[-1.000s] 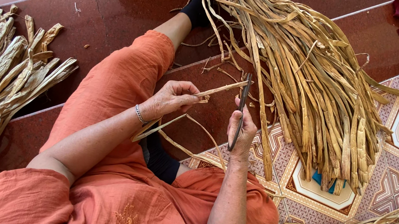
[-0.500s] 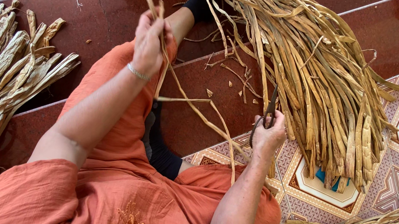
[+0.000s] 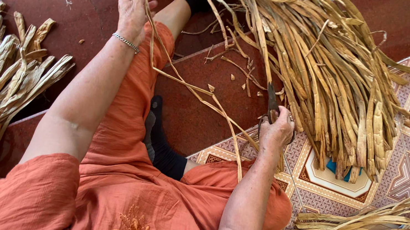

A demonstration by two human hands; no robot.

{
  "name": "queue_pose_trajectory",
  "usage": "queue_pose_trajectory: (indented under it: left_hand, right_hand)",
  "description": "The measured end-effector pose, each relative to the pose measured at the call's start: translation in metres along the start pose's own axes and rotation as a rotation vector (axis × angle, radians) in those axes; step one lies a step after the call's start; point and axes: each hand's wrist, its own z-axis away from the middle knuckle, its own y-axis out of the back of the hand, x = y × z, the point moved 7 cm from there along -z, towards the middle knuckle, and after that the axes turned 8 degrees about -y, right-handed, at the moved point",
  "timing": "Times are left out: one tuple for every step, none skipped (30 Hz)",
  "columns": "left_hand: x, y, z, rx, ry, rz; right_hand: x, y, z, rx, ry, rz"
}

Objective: The person sits on a tiled floor and repeatedly trims dried plant strips with scissors. They pick up individual strips, cut them to length, and place the trimmed pieces into a woven basket. The process continues with multiple strips throughout the clip.

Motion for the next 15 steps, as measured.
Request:
queue_pose_trajectory:
  left_hand:
    - [0.0,0.001,-0.001,-0.019,-0.045,-0.108]
    - [0.0,0.0,-0.003,-0.035,-0.09,-0.216]
    - [0.002,-0.002,-0.001,-0.031,-0.152,-0.273]
    - [0.004,-0.002,0.001,-0.025,-0.214,-0.33]
    - [0.005,-0.002,0.004,-0.016,-0.276,-0.387]
    - [0.014,-0.004,0.009,-0.022,-0.439,-0.484]
    - [0.024,-0.008,0.018,-0.029,-0.603,-0.581]
    - [0.036,-0.014,0.028,-0.037,-0.769,-0.678]
    - [0.043,-0.016,0.037,-0.035,-0.825,-0.691]
    - [0.05,-0.02,0.048,-0.034,-0.881,-0.704]
    - [0.057,-0.025,0.06,-0.034,-0.936,-0.718]
    - [0.061,-0.034,0.07,-0.09,-0.956,-0.712]
    - [0.065,-0.042,0.081,-0.147,-0.974,-0.707]
    - [0.066,-0.052,0.092,-0.204,-0.988,-0.701]
    - [0.056,-0.062,0.097,-0.318,-0.82,-0.599]
  right_hand:
    - [0.009,-0.004,-0.003,0.008,-0.026,-0.014]
    - [0.016,-0.009,-0.006,0.013,-0.049,-0.027]
    - [0.018,-0.013,-0.008,0.048,-0.026,-0.021]
    - [0.019,-0.016,-0.009,0.081,-0.002,-0.015]
    - [0.018,-0.018,-0.01,0.113,0.023,-0.009]
    - [0.019,-0.019,-0.011,0.121,0.032,-0.018]
    - [0.017,-0.02,-0.011,0.128,0.042,-0.028]
    - [0.015,-0.019,-0.012,0.137,0.051,-0.039]
    - [0.012,-0.017,-0.012,0.147,0.049,-0.069]
    - [0.01,-0.012,-0.01,0.156,0.046,-0.099]
    - [0.007,-0.006,-0.009,0.165,0.043,-0.129]
    - [0.004,0.001,-0.008,0.17,0.026,-0.206]
    - [0.0,0.008,-0.007,0.172,0.009,-0.281]
    - [-0.003,0.017,-0.004,0.172,-0.009,-0.354]
    - [-0.009,0.024,0.002,0.126,0.023,-0.427]
